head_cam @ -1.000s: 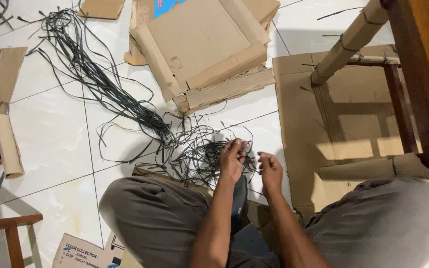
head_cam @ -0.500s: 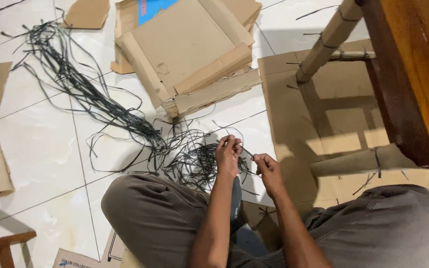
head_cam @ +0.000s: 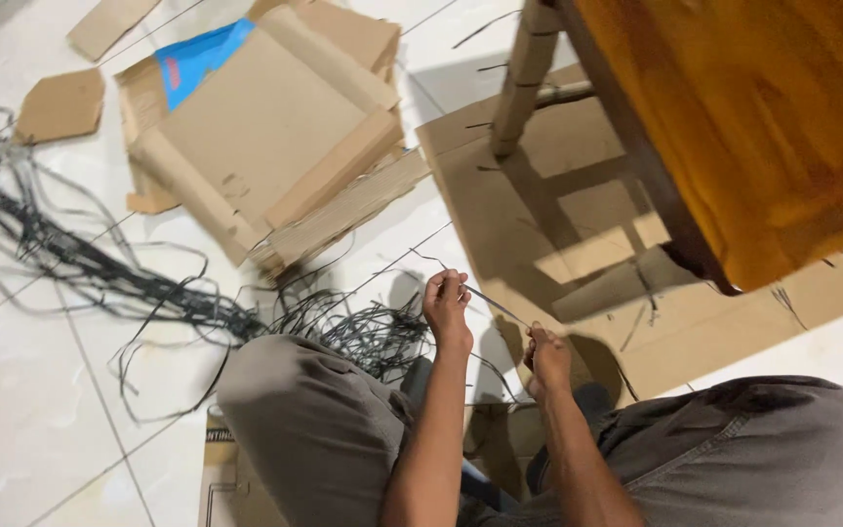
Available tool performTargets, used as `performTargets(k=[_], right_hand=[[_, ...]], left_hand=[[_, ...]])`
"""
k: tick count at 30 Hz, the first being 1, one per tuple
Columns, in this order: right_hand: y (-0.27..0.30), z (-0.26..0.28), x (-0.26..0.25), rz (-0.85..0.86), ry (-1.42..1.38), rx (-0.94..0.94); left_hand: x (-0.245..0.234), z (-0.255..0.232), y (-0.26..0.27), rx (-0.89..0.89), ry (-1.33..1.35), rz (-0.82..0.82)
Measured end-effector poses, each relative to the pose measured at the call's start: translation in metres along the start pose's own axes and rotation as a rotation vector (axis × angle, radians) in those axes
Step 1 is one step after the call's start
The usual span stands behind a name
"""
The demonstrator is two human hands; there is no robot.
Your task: Wrapping a wooden chair leg with cardboard and securing it with plastic ties
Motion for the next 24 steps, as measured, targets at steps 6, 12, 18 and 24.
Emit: performTargets(k=[6, 12, 18, 24], right_hand=[[0.019, 0.035, -0.031, -0.382, 0.513, -0.729], [0.028, 0.057, -0.032, -0.048, 0.230, -0.421], [0.029, 0.072, -0.062, -0.196, -0.051, -0.380], [-0.026, 0.042, -0.117, -0.552, -0.456, -0.010]], left_hand=[[0.027, 0.059, 0.029, 0.124, -0.419, 0.299], [0.049, 0.094, 0.073, 0.115, -0.612, 0.500], [0.075, 0.114, 0.080, 0.187, -0.753, 0.448], [0.089, 0.116, 0.086, 0.152, -0.571, 0.431]])
Point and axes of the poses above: each hand's wrist, its own y-axis away from the middle knuckle, its own x-axis out of the palm, z = x × y, the point moved 2 cm from there along -y, towards the middle knuckle, and after that the axes turned 5 degrees about -z, right-handed, at the moved point
